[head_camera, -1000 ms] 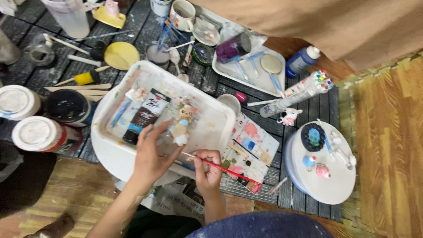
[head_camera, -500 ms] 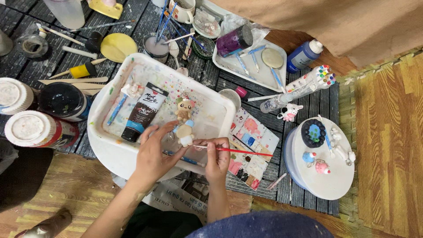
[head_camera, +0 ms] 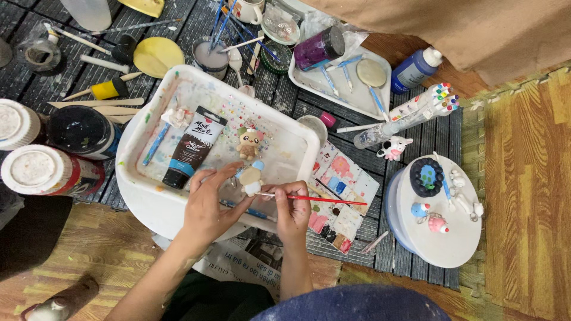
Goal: The person paints small figurines using a fine brush and acrylic paint. They dip the brush into a water container, apply paint from a palette, and carefully color details on the figurines' faces and bodies.
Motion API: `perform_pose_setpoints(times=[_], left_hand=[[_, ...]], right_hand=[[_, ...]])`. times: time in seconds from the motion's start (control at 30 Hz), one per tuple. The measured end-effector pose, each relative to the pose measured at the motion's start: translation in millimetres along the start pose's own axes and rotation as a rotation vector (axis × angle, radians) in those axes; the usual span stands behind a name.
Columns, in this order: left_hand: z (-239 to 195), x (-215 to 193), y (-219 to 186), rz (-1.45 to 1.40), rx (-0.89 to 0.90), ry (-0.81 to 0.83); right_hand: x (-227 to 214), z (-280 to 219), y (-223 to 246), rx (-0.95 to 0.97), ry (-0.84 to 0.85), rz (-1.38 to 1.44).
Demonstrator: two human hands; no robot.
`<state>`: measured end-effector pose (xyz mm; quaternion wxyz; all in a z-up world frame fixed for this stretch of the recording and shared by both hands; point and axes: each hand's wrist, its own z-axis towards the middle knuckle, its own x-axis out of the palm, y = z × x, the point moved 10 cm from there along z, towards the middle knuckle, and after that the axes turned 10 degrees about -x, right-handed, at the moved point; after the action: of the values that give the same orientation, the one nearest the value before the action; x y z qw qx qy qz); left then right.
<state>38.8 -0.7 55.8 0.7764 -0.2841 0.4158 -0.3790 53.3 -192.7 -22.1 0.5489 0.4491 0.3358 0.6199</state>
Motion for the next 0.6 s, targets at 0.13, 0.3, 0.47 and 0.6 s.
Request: perform_pose_setpoints(times=[0.13, 0.3, 0.47, 0.6], left_hand=[[-0.4, -1.1, -1.6, -0.002, 0.016, -0.018], [0.2, -0.7, -1.8, 0.003, 0.013, -0.011], [-0.1, -1.5, -1.9, 0.008, 0.005, -0.013], [-0.6, -1.4, -2.9, 0.004, 0.009, -0.017]], right_hand=[[1.4, 0.4, 0.6, 0.008, 0.000, 0.011], [2.4, 0.9, 2.3, 0.004, -0.004, 0.002], [1.7, 0.8, 3.4, 0.006, -0.008, -0.019], [1.0, 1.2, 5.7, -0.022, 0.002, -0.075]])
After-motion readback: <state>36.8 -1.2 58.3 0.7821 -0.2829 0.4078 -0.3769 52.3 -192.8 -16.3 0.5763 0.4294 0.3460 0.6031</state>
